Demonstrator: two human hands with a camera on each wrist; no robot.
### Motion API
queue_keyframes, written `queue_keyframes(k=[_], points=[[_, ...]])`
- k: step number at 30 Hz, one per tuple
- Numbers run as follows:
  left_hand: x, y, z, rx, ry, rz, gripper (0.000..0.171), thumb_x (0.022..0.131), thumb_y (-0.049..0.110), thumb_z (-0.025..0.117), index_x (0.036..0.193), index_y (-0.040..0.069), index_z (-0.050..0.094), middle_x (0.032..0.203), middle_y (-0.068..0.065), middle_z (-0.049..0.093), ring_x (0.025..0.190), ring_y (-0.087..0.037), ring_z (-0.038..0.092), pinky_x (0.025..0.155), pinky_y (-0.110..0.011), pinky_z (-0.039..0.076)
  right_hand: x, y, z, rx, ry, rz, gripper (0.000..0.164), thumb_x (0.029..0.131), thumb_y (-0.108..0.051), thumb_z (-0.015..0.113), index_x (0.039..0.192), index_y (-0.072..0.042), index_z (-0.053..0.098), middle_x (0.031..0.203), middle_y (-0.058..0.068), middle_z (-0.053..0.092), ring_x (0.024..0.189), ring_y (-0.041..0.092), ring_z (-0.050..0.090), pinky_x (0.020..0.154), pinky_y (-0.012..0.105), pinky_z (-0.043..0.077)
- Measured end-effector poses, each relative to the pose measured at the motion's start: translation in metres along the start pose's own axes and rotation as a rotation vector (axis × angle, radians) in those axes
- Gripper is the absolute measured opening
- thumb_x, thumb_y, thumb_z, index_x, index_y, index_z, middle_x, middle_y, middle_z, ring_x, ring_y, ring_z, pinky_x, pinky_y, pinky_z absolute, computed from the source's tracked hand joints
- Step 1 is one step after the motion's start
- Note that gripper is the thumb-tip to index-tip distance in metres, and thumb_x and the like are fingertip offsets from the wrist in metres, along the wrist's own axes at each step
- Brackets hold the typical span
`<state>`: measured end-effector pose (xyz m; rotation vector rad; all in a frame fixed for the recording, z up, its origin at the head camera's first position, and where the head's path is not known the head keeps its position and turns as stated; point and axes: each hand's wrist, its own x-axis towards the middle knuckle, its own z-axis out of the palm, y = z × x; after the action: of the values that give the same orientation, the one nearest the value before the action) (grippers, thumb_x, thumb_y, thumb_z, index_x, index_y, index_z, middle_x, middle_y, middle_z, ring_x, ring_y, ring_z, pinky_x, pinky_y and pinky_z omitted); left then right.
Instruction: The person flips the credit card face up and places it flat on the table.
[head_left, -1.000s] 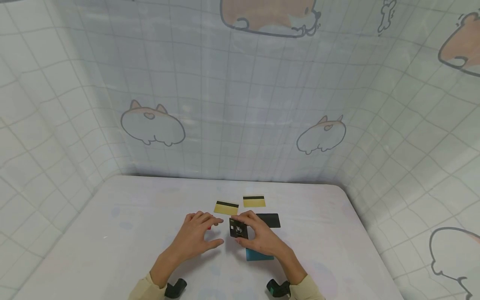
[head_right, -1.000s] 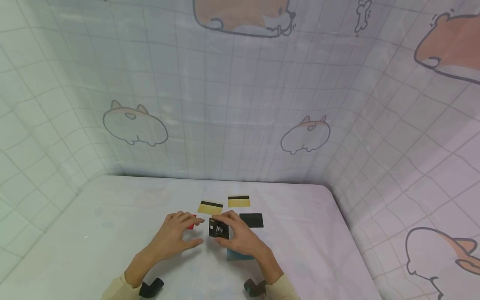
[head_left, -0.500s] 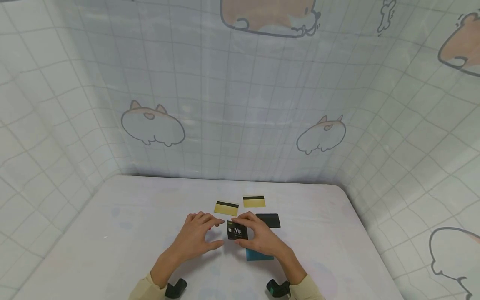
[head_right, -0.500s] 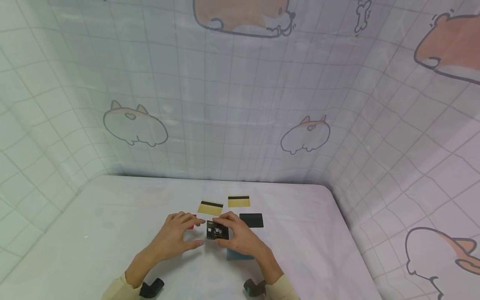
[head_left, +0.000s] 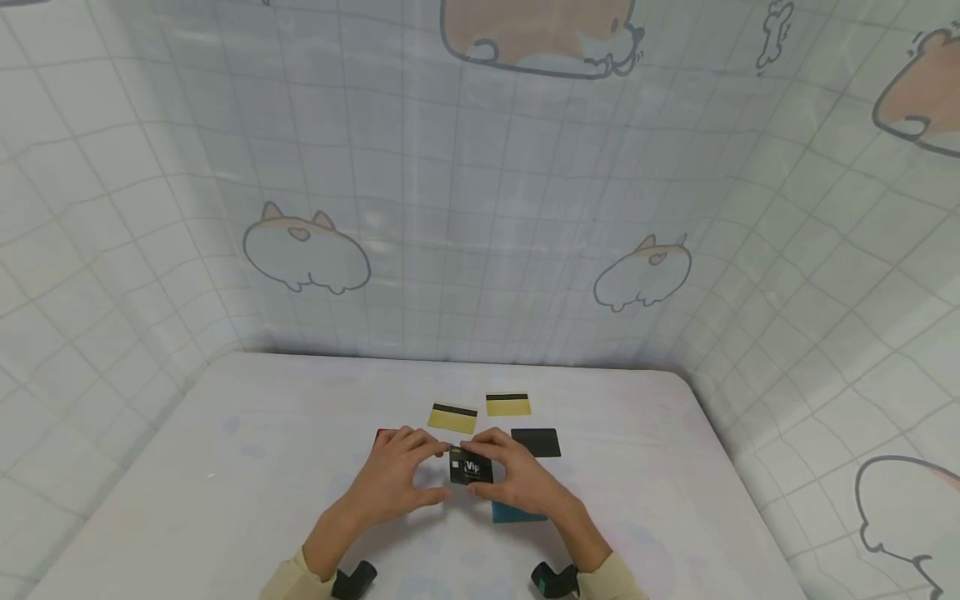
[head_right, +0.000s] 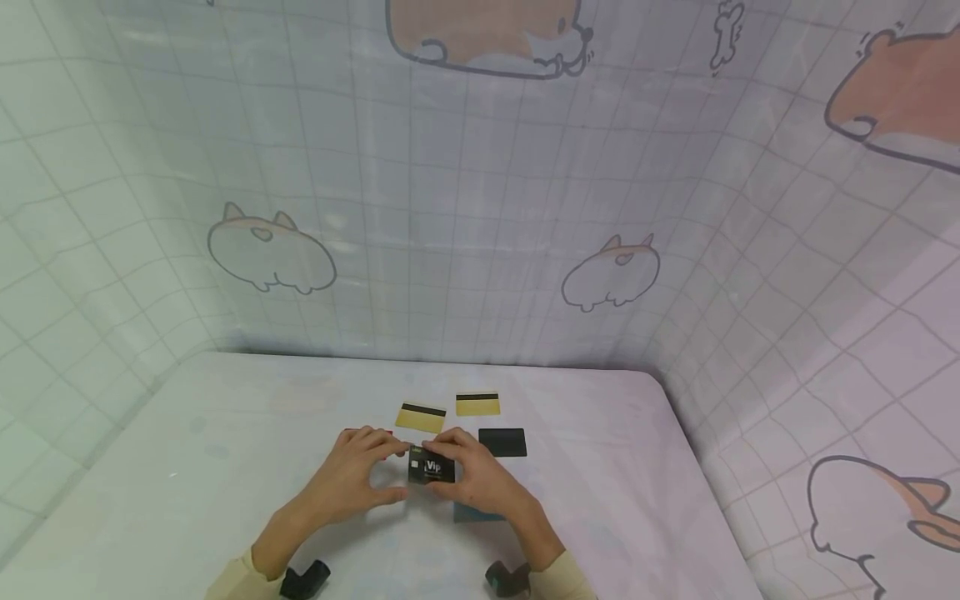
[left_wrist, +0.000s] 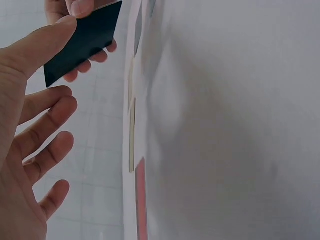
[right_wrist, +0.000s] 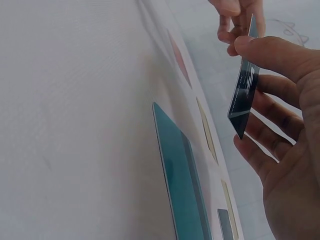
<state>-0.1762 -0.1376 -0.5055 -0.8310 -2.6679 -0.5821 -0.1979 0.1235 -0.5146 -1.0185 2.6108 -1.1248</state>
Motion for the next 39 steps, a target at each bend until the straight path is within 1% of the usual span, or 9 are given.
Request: queue_keyframes(k=[2, 5, 9, 14, 19, 24, 30, 36, 39], points=[[0.0, 0.001, 0.0, -0.003, 0.003, 0.01, 0.063, 0.072, 0.058, 0.084, 0.124, 0.025, 0.07, 0.105, 0.014, 0.063, 0.1, -0.011, 0.053, 0.095, -0.05, 0.04, 0.0, 0.0, 0.0, -0.003, -0.007, -0.004, 0.061, 0.093, -0.045, 0.071, 0.147, -0.02, 0.054, 0.138, -0.011, 0.05, 0.128, 0.013, 0.048, 0.103, 0.046, 0.046], [0.001, 0.002, 0.0, -0.007, -0.007, -0.001, 0.063, 0.073, 0.06, 0.083, 0.124, 0.025, 0.07, 0.105, 0.014, 0.063, 0.101, -0.011, 0.053, 0.096, -0.05, 0.039, 0.001, -0.001, -0.001, -0.006, -0.014, -0.012, 0.061, 0.093, -0.044, 0.071, 0.147, -0.02, 0.054, 0.137, -0.012, 0.05, 0.128, 0.012, 0.048, 0.103, 0.045, 0.046], [0.002, 0.002, 0.0, -0.015, -0.025, -0.032, 0.063, 0.074, 0.061, 0.081, 0.126, 0.027, 0.069, 0.106, 0.013, 0.063, 0.101, -0.01, 0.052, 0.095, -0.05, 0.038, 0.0, -0.001, -0.002, -0.016, -0.021, -0.023, 0.06, 0.093, -0.044, 0.071, 0.146, -0.024, 0.054, 0.136, -0.012, 0.05, 0.126, 0.011, 0.049, 0.103, 0.043, 0.047], [0.002, 0.003, -0.002, -0.024, -0.031, -0.041, 0.063, 0.076, 0.062, 0.079, 0.128, 0.028, 0.068, 0.106, 0.013, 0.062, 0.1, -0.01, 0.051, 0.093, -0.048, 0.038, 0.0, -0.001, -0.001, -0.028, -0.021, -0.025, 0.058, 0.093, -0.044, 0.071, 0.146, -0.028, 0.053, 0.137, -0.011, 0.05, 0.126, 0.011, 0.049, 0.102, 0.041, 0.048], [0.002, 0.004, -0.004, -0.047, -0.034, -0.032, 0.066, 0.077, 0.061, 0.079, 0.132, 0.028, 0.066, 0.107, 0.011, 0.063, 0.1, -0.01, 0.051, 0.094, -0.049, 0.037, 0.0, -0.001, 0.0, -0.035, -0.023, -0.021, 0.058, 0.093, -0.043, 0.071, 0.147, -0.028, 0.053, 0.137, -0.011, 0.049, 0.127, 0.011, 0.049, 0.103, 0.042, 0.047], [0.003, 0.003, -0.003, -0.045, -0.016, -0.01, 0.063, 0.077, 0.062, 0.078, 0.13, 0.029, 0.066, 0.108, 0.015, 0.061, 0.1, -0.009, 0.051, 0.095, -0.048, 0.038, 0.0, -0.002, 0.0, -0.038, -0.023, -0.016, 0.058, 0.093, -0.042, 0.071, 0.146, -0.027, 0.053, 0.137, -0.011, 0.05, 0.126, 0.012, 0.049, 0.102, 0.042, 0.047], [-0.002, 0.009, -0.003, -0.038, -0.002, -0.009, 0.057, 0.078, 0.061, 0.078, 0.124, 0.029, 0.068, 0.107, 0.014, 0.062, 0.099, -0.009, 0.051, 0.094, -0.049, 0.038, -0.005, -0.004, 0.002, -0.062, -0.023, -0.03, 0.06, 0.093, -0.045, 0.07, 0.146, -0.023, 0.053, 0.139, -0.01, 0.049, 0.128, 0.013, 0.049, 0.103, 0.042, 0.047], [-0.008, 0.013, -0.005, -0.023, -0.017, -0.035, 0.056, 0.078, 0.059, 0.079, 0.124, 0.031, 0.067, 0.106, 0.015, 0.062, 0.099, -0.009, 0.05, 0.092, -0.048, 0.036, -0.012, -0.007, 0.005, -0.096, -0.016, -0.035, 0.061, 0.092, -0.044, 0.071, 0.147, -0.023, 0.053, 0.139, -0.01, 0.049, 0.126, 0.012, 0.05, 0.101, 0.038, 0.048], [-0.012, 0.015, -0.007, -0.02, -0.025, -0.038, 0.055, 0.078, 0.059, 0.08, 0.124, 0.031, 0.067, 0.106, 0.014, 0.063, 0.099, -0.009, 0.05, 0.091, -0.047, 0.036, -0.015, -0.01, 0.006, -0.095, -0.02, -0.025, 0.061, 0.091, -0.042, 0.073, 0.146, -0.023, 0.053, 0.138, -0.01, 0.049, 0.124, 0.011, 0.05, 0.1, 0.037, 0.048]])
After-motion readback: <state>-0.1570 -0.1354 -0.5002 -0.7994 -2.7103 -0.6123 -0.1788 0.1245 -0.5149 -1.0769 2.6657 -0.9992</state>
